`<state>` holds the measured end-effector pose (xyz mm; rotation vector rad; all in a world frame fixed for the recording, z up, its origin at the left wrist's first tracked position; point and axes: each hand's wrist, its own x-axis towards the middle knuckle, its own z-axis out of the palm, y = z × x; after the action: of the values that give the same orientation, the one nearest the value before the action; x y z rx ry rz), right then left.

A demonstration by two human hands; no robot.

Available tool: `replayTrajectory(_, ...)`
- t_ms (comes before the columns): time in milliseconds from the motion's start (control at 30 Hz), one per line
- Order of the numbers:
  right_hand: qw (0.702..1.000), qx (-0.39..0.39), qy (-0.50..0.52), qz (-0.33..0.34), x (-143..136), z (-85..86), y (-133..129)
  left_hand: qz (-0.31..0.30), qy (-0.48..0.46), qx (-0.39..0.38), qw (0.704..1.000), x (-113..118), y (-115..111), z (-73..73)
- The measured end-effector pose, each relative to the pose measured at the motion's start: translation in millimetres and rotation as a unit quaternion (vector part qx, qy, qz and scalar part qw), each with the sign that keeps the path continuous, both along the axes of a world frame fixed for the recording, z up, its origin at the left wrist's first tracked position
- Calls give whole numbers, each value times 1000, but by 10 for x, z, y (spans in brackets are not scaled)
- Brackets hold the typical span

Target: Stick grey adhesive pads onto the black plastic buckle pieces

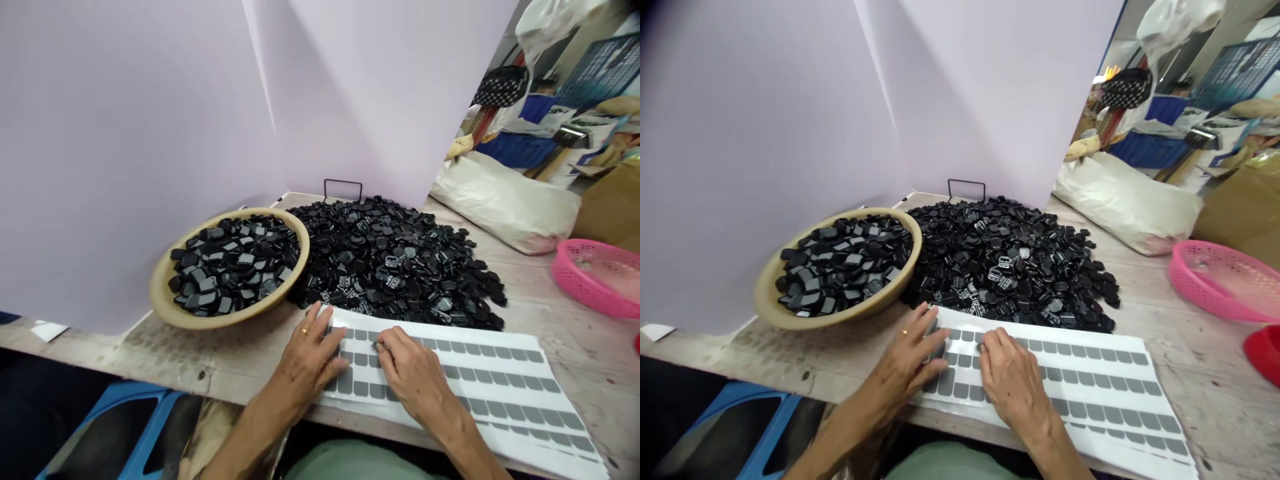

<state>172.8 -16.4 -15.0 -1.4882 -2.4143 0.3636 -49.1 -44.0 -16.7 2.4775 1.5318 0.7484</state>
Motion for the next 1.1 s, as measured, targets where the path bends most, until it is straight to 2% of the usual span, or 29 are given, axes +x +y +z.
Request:
replayTrajectory(67, 1000, 2, -10, 17, -57, 28, -3, -11, 21, -33, 999, -44, -135, -227)
replayTrajectory(133, 999, 2, -20, 33, -122, 35, -19, -21, 29, -45, 998, -117, -245, -391)
replayTrajectory(200, 998, 9, -34, 46, -199, 23, -38, -32, 30, -46, 998, -178, -323, -496)
replayTrajectory(300, 996, 25, -60, 56, -332, -4, -52, -29, 21, -42, 998, -211, -376, -575)
replayTrajectory(467, 995, 34, -74, 48, -512, -23, -55, -19, 13, -60, 998, -183, -377, -590)
replayTrajectory(633, 996, 21, -76, 34, -570, -51, -75, 1, 7, -72, 997, -155, -387, -571)
replayTrajectory(900, 997, 11, -77, 21, -637, -19, -90, -18, 33, -83, 996, -166, -387, -552)
replayTrajectory(1100, 999, -19, 34, 20, -657, -48, 20, -8, 58, -89, 994, -149, -357, -530)
